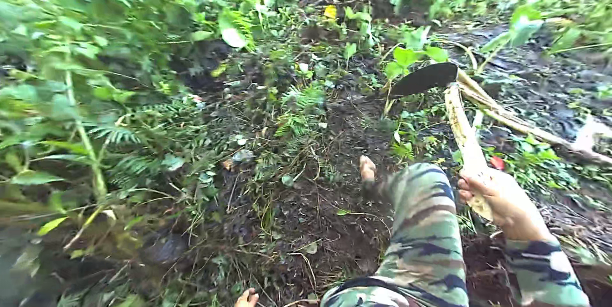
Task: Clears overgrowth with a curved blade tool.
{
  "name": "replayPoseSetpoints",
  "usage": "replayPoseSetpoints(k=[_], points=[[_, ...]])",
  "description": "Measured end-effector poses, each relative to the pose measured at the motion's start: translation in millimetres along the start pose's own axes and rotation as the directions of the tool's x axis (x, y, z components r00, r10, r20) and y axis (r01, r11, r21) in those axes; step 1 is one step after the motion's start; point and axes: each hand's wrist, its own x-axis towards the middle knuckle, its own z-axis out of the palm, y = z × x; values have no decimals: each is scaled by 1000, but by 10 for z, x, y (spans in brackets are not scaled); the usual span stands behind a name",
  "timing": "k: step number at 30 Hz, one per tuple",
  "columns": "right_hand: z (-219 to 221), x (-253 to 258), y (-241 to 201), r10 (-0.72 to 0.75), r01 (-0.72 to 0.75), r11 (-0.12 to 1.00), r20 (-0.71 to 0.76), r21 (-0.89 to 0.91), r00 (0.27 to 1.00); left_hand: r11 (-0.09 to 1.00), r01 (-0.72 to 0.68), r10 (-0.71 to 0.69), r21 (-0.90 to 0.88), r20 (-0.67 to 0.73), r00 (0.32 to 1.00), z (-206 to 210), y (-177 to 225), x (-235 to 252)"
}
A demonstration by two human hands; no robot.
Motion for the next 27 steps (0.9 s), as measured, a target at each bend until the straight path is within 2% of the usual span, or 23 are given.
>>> replayPoseSetpoints(k=[5, 9, 13, 17, 22, 24, 27], points=[[-73, 135, 28, 36, -34, 999, -74, 17, 997, 966, -241, 252, 97, -120, 960, -419, 778, 104], [98, 409, 22, 104, -100, 992, -53, 81, 993, 881, -448, 472, 156, -202, 858, -649, 1694, 103], [405, 863, 61, 176, -178, 973, 26, 147, 984, 746, -633, 666, 208, -199, 719, -839, 2749, 30], [653, 1476, 251, 150, -148, 988, 62, -44, 987, 552, -803, 833, 222, -184, 522, -946, 3923, 164], [864, 2301, 567, 248, -215, 899, 38, -381, 968, 381, -893, 923, 238, -48, 381, -916, 5577, 584], [935, 2677, 710, 290, -253, 866, 20, -431, 957, 388, -881, 914, 269, 12, 406, -855, 6262, 904], [1045, 3261, 950, 317, -282, 817, -17, -503, 948, 478, -817, 853, 323, 51, 519, -698, 7253, 1530]])
